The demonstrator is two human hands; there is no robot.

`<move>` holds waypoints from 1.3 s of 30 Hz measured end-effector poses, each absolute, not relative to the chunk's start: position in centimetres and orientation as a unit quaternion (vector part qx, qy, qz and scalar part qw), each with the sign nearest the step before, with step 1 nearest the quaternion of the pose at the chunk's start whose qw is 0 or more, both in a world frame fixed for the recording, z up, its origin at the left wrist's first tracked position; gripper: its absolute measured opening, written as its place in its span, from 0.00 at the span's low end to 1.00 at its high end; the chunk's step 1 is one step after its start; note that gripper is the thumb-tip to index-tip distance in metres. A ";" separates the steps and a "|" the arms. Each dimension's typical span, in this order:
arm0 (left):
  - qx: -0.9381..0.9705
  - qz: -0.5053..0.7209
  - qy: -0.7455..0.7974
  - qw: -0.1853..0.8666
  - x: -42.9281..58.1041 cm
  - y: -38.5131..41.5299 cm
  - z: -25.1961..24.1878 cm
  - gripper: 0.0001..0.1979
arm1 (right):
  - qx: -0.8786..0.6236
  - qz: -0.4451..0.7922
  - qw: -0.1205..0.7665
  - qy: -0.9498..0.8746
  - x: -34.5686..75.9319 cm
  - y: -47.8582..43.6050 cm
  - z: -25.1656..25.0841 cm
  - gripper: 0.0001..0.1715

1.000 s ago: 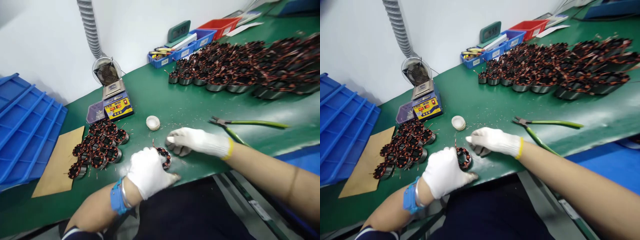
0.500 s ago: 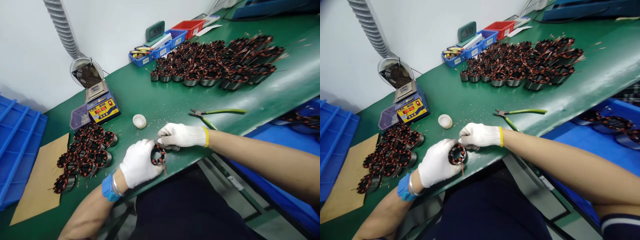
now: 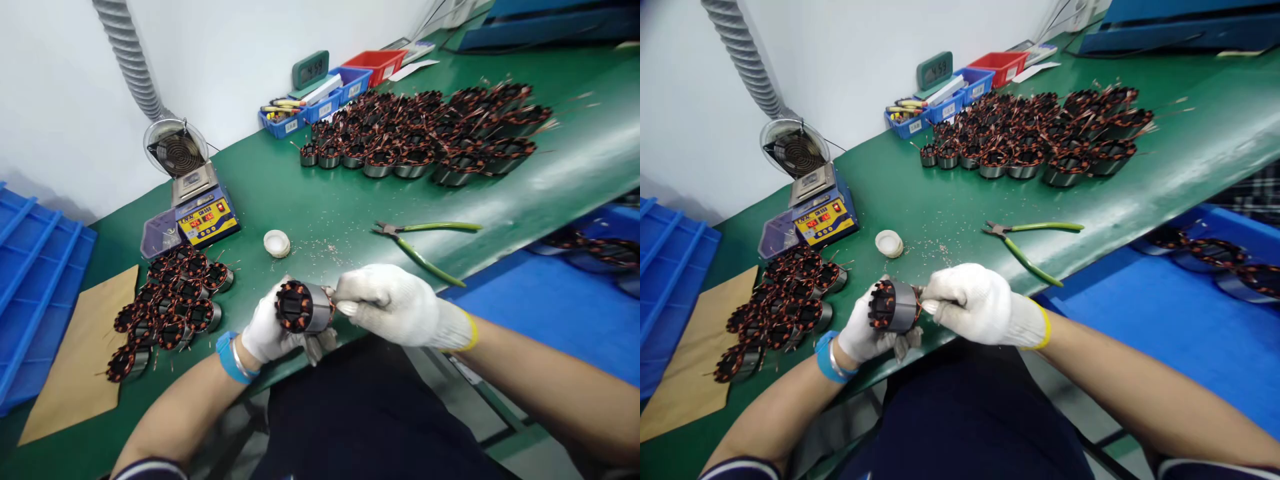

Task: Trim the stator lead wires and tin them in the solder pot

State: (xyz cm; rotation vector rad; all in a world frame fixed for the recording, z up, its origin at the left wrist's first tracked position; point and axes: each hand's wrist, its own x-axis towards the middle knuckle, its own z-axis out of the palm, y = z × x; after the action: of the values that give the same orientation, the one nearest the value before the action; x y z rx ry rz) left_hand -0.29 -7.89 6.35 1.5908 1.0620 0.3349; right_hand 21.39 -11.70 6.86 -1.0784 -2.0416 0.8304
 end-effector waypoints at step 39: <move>0.921 0.094 0.361 0.112 -0.5 -8.0 5.2 0.29 | -0.499 0.220 0.317 -0.776 23.9 -11.5 1.5 0.29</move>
State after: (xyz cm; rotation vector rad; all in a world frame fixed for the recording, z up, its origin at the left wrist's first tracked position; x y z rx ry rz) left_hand -0.48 -7.95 5.22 2.7029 1.0604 0.2760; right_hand 23.93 -11.53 1.54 -1.3146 -2.0427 0.5779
